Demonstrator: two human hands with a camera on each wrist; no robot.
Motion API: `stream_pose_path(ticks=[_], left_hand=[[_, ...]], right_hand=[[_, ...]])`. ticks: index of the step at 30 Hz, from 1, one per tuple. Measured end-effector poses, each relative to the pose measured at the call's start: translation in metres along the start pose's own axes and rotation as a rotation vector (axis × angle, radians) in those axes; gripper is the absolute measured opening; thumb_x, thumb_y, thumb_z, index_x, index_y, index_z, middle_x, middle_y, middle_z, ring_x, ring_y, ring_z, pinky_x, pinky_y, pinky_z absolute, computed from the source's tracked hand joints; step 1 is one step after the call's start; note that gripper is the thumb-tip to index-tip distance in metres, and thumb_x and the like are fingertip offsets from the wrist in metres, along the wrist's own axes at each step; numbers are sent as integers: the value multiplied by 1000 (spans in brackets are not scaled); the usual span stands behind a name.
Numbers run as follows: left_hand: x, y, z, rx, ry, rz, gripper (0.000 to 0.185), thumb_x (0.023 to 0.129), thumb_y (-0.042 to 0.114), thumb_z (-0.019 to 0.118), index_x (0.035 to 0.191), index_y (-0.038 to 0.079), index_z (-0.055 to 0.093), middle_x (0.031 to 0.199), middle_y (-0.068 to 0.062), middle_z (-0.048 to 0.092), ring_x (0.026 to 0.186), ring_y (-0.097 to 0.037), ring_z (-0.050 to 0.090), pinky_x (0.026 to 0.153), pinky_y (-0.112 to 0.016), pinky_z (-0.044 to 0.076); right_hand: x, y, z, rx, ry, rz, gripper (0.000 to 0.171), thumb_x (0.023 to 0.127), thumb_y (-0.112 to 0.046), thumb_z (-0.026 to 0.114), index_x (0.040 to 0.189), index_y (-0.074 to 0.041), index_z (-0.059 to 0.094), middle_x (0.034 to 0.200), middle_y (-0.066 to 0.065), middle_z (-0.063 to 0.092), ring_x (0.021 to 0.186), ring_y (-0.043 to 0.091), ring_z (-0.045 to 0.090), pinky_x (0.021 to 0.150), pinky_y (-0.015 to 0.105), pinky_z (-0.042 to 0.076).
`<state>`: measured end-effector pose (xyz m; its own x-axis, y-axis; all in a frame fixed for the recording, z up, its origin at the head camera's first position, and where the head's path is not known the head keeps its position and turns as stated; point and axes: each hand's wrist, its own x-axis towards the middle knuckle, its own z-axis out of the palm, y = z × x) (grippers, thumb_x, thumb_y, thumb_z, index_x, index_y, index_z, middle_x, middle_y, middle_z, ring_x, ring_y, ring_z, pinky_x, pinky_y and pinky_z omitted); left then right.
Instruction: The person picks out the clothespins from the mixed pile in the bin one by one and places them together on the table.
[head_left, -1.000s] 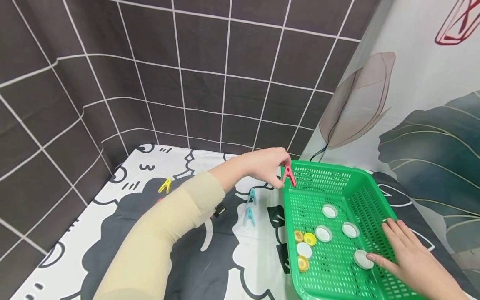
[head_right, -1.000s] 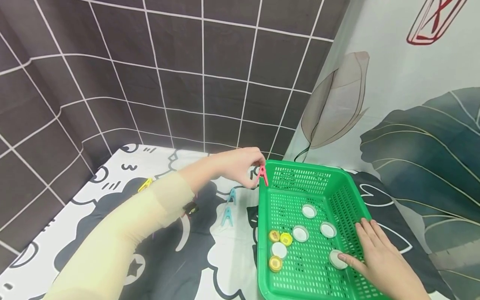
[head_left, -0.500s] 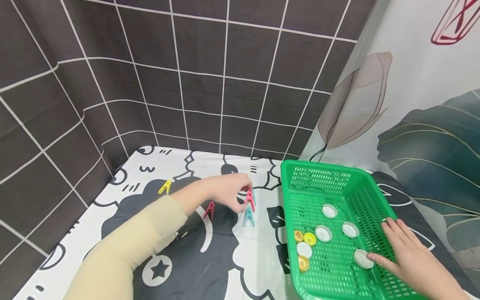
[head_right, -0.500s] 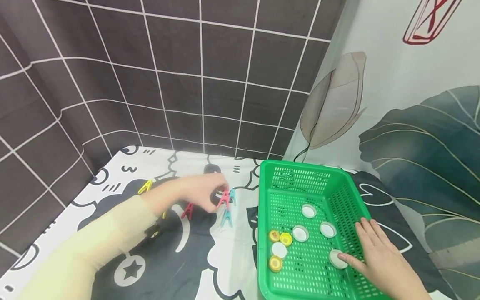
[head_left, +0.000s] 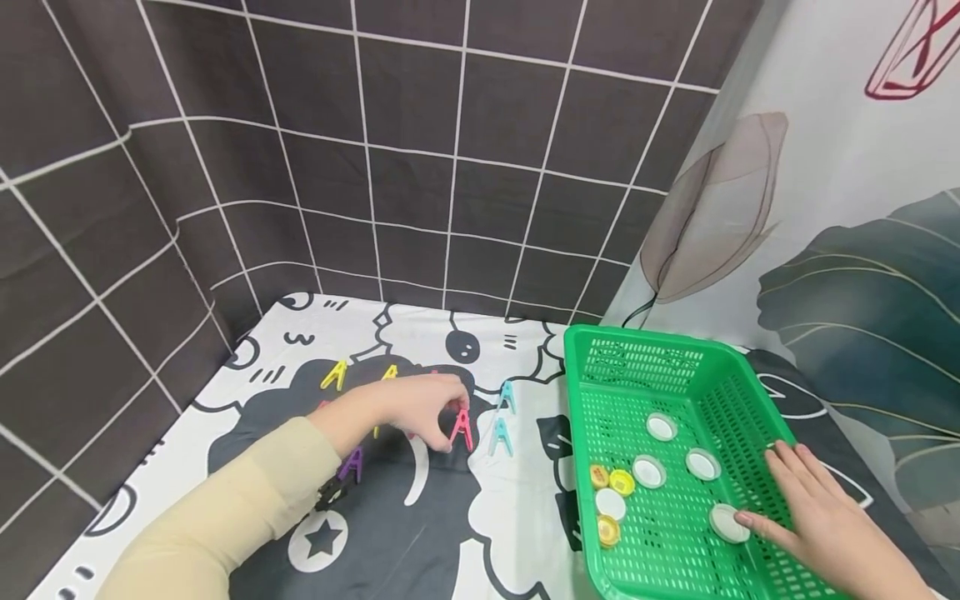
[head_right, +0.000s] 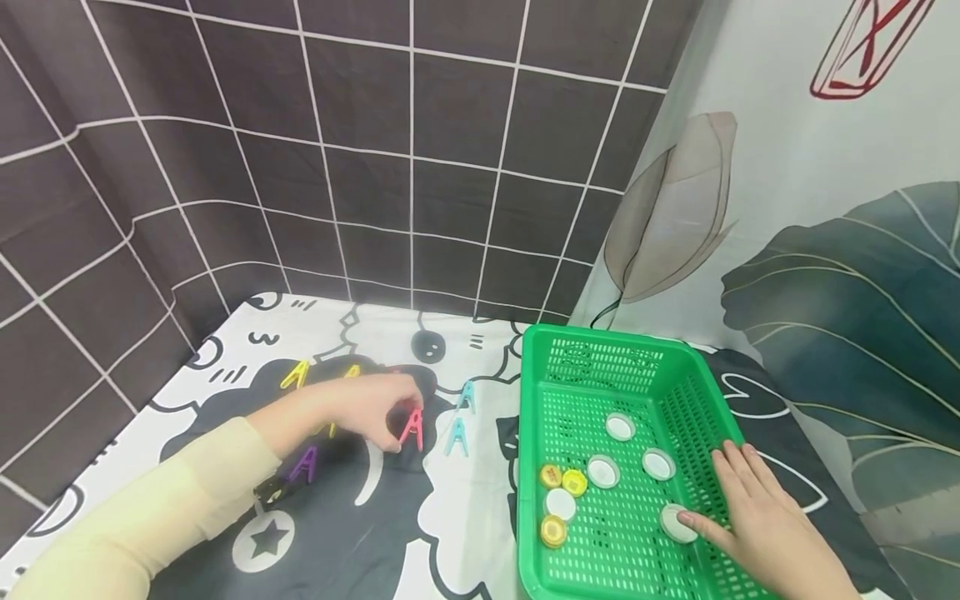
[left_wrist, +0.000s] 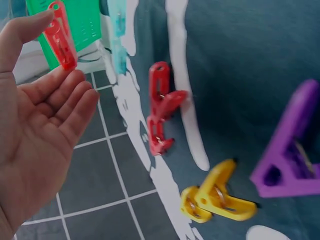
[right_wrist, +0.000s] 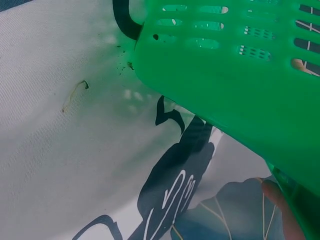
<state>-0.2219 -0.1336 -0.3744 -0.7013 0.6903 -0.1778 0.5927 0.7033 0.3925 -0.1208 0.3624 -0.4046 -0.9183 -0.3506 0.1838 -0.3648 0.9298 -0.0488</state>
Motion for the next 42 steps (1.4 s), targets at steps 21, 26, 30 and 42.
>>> stream_pose_path(ticks=[21,26,30,42], left_hand=[[-32,-18,23,-34,-85,-77,41,59,21,80,91,19,54,86,7,52,77,-6,49,71,-23,43],[-39,-19,25,6,-109,-132,43,58,23,82,91,21,54,80,9,50,75,-7,47,67,-24,41],[-36,-18,27,23,-148,-156,42,60,22,82,91,20,53,80,7,49,73,-8,46,63,-25,40],[-34,-21,31,68,-188,-167,44,62,20,83,92,20,51,82,8,46,75,-8,46,65,-24,40]], right_hand=[[2,6,6,-26,52,-34,92,76,-40,74,129,23,33,132,43,32,137,22,-21,107,34,-17],[8,7,9,-30,18,-12,93,78,-42,73,129,24,32,131,45,30,136,30,-22,106,38,-18],[9,8,10,-39,-3,5,93,78,-42,71,128,25,32,129,46,30,135,36,-22,106,41,-19],[7,9,11,-40,29,-32,95,75,-41,74,130,24,31,130,45,31,136,29,-22,107,38,-18]])
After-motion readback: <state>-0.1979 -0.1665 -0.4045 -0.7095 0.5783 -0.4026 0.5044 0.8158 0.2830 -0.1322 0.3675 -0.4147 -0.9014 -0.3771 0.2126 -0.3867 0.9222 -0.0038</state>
